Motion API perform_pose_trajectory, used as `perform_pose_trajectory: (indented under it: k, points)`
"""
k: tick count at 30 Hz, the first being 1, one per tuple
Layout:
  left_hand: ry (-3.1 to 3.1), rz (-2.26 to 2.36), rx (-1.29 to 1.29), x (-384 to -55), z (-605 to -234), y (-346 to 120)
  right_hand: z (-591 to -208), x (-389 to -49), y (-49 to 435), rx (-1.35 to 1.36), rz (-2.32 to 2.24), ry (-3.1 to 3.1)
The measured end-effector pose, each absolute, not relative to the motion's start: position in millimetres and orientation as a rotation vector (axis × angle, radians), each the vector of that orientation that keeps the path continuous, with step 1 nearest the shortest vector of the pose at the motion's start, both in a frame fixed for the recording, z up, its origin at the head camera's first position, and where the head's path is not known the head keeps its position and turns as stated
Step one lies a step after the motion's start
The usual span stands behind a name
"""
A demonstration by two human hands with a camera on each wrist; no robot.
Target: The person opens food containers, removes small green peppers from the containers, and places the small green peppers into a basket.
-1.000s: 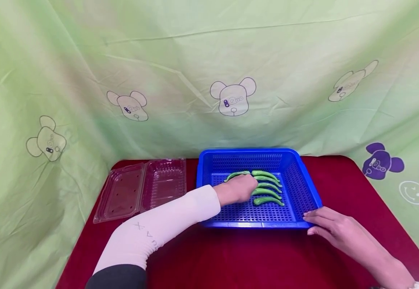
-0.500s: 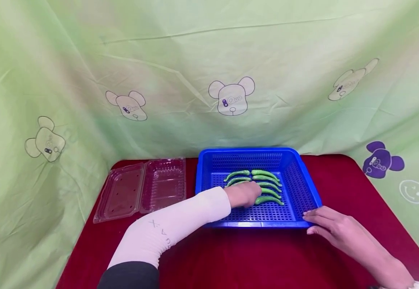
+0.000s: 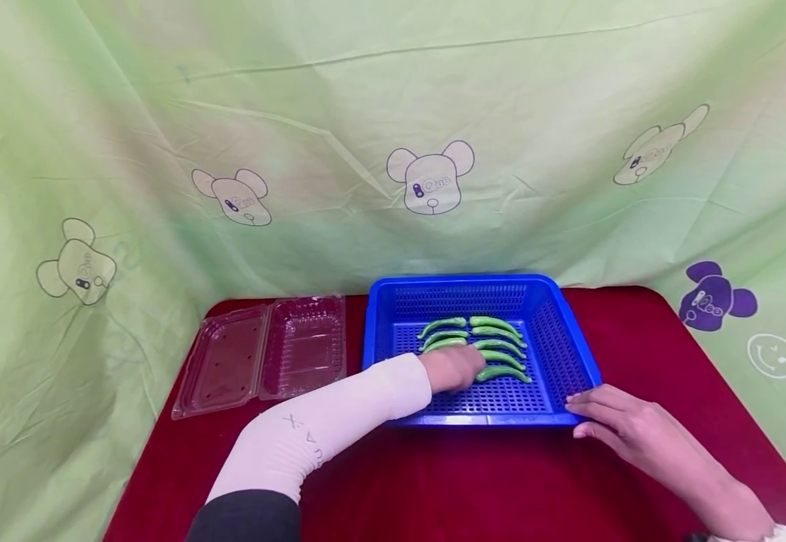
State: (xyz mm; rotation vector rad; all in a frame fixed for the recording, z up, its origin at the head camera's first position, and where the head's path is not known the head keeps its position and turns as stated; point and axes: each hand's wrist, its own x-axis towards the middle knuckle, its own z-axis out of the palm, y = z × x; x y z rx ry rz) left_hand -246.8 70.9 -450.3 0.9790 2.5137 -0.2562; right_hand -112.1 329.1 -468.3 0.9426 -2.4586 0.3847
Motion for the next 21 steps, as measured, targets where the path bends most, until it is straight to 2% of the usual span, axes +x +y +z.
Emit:
perform_pose_trajectory:
  k: [9, 16, 21]
  points:
    - [2.533, -0.218, 1.002, -250, -451, 67, -471, -120, 329, 0.972, 0.392, -2.433]
    - [2.599, -0.320, 1.114, -250, -431, 62, -464, -124, 333, 0.959, 0.366, -2.541]
    - [2.777, -0.187, 1.039, -254, -412, 38, -453, -125, 332, 0.844, 0.294, -2.704]
